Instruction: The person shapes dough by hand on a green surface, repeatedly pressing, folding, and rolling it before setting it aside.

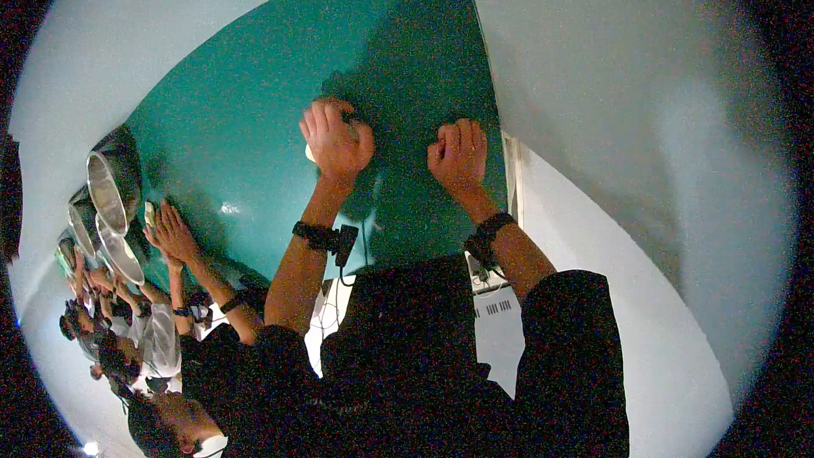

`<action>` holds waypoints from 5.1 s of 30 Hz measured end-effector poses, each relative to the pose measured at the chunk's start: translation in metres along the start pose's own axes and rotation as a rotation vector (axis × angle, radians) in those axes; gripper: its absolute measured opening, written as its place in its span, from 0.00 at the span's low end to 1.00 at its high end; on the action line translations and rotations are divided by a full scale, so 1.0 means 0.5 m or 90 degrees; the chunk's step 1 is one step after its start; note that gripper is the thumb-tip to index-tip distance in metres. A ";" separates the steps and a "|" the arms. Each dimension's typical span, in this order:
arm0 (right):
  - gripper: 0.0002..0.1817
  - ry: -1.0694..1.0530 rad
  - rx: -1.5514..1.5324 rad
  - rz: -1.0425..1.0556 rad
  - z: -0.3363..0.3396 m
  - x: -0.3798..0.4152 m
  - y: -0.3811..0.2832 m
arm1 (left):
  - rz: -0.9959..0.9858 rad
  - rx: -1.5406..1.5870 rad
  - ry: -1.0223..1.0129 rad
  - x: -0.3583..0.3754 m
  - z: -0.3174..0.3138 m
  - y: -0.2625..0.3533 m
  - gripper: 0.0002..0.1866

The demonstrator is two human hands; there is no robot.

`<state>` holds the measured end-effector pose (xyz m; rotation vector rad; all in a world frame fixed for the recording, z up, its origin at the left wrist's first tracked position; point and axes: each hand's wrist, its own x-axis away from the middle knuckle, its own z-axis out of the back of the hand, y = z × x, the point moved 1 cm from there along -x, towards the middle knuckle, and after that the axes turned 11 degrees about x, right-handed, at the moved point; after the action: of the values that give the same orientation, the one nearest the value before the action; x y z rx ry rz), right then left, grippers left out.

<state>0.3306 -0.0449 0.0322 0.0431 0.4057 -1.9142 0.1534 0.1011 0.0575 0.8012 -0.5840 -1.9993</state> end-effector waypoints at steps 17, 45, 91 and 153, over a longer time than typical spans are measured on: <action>0.11 -0.012 0.009 0.008 0.005 0.002 0.008 | 0.048 -0.021 -0.003 -0.227 -0.077 -0.054 0.09; 0.08 0.093 -0.008 0.033 0.023 0.008 0.004 | 0.407 0.526 0.370 0.269 0.042 0.070 0.07; 0.12 -0.053 0.026 -0.017 0.001 0.004 -0.006 | 0.017 -0.002 -0.089 -0.052 -0.111 0.052 0.02; 0.13 -0.049 0.052 -0.004 -0.002 0.010 0.006 | -0.052 0.191 -0.297 0.057 -0.023 0.066 0.06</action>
<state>0.3312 -0.0502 0.0295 0.0223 0.2771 -1.9313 0.1683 0.0588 0.0626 0.5322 -1.1575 -2.2173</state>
